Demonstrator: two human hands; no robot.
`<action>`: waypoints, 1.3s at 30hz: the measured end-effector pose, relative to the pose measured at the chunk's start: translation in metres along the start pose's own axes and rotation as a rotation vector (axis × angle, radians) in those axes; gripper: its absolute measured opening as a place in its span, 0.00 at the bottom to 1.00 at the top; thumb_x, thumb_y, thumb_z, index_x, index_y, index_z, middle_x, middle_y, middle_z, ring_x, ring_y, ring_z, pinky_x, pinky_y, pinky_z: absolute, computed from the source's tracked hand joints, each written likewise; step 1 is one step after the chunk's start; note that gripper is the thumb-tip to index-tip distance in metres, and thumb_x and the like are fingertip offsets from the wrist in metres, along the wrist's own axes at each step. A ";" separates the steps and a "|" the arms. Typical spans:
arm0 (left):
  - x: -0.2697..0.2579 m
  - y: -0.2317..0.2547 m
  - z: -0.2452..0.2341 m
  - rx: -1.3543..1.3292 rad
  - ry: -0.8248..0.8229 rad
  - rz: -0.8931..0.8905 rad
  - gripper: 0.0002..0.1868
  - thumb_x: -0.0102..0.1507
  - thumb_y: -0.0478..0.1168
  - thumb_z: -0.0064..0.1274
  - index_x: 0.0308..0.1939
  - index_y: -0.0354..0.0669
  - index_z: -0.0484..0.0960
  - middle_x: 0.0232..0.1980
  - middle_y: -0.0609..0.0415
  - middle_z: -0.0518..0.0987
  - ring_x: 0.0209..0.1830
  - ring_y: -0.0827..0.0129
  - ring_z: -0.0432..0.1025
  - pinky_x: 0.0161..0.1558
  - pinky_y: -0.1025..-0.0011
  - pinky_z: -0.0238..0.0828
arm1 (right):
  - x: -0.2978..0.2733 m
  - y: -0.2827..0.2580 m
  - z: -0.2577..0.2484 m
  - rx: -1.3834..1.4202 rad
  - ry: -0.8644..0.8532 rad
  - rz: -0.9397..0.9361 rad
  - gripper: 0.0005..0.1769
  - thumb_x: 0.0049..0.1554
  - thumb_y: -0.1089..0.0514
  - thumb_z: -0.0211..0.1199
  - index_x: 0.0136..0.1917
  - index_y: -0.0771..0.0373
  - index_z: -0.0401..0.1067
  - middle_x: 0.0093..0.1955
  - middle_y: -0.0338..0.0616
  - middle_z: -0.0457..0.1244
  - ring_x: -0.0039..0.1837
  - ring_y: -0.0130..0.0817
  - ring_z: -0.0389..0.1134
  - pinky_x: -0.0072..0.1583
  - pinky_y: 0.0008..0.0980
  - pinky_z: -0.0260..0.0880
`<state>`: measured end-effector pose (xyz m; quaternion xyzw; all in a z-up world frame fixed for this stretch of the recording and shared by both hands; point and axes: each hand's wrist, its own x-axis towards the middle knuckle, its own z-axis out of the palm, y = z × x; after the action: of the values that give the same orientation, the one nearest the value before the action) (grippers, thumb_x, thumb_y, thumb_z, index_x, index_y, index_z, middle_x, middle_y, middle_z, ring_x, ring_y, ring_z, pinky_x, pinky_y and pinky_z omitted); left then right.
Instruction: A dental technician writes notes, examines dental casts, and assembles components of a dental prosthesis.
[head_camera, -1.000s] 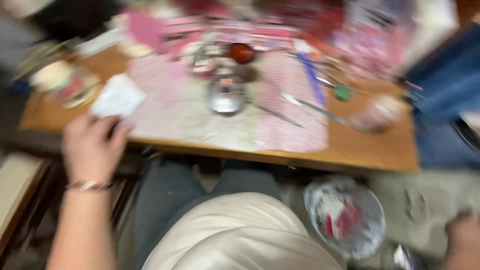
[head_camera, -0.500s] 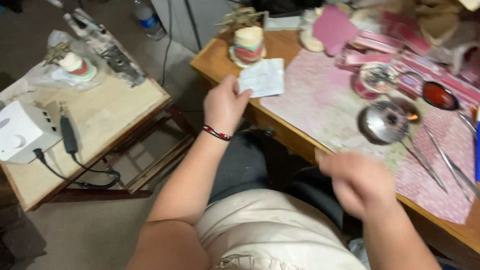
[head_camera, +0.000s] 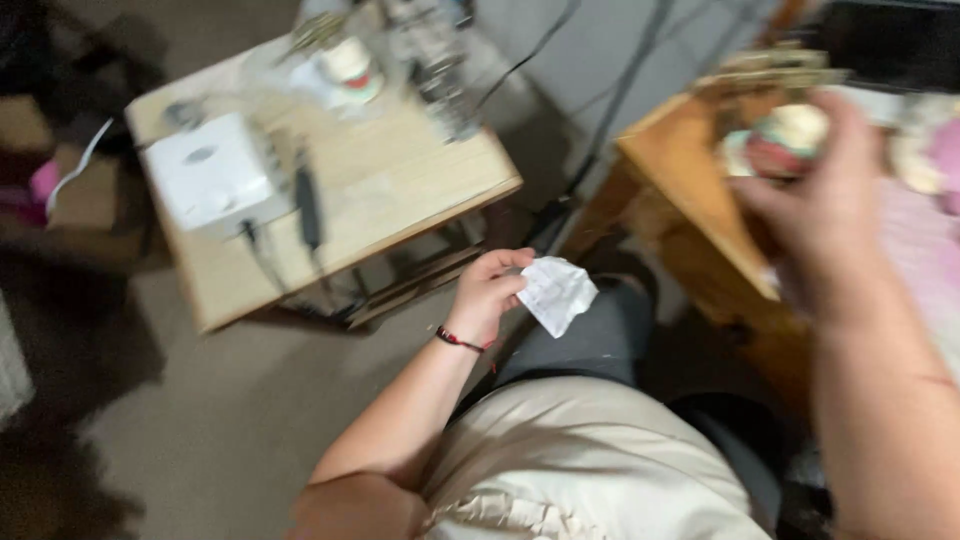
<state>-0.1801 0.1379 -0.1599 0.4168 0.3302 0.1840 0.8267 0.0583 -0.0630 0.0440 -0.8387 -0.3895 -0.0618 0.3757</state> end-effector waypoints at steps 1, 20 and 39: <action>-0.002 0.004 -0.016 0.000 -0.011 0.001 0.14 0.54 0.27 0.54 0.41 0.43 0.85 0.61 0.48 0.84 0.41 0.70 0.78 0.34 0.76 0.74 | -0.002 0.004 -0.001 -0.089 -0.005 0.000 0.49 0.49 0.66 0.78 0.77 0.72 0.58 0.68 0.66 0.56 0.65 0.56 0.62 0.65 0.44 0.60; 0.076 0.132 -0.140 0.747 0.276 0.318 0.22 0.65 0.40 0.52 0.63 0.38 0.82 0.64 0.41 0.80 0.69 0.53 0.72 0.72 0.59 0.65 | 0.023 -0.133 0.313 0.071 -0.321 -0.374 0.53 0.38 0.53 0.83 0.73 0.51 0.62 0.68 0.43 0.58 0.66 0.50 0.68 0.65 0.48 0.71; 0.236 0.229 -0.140 1.308 0.510 0.516 0.45 0.57 0.47 0.70 0.72 0.59 0.59 0.67 0.50 0.75 0.68 0.51 0.72 0.70 0.52 0.62 | -0.031 -0.094 0.212 -0.051 -0.052 -0.689 0.40 0.51 0.54 0.74 0.74 0.62 0.65 0.74 0.54 0.59 0.70 0.51 0.66 0.61 0.38 0.74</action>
<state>-0.1156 0.4878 -0.1277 0.8320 0.4456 0.2289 0.2383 -0.0689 0.1012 -0.0643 -0.6684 -0.6573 -0.1735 0.3016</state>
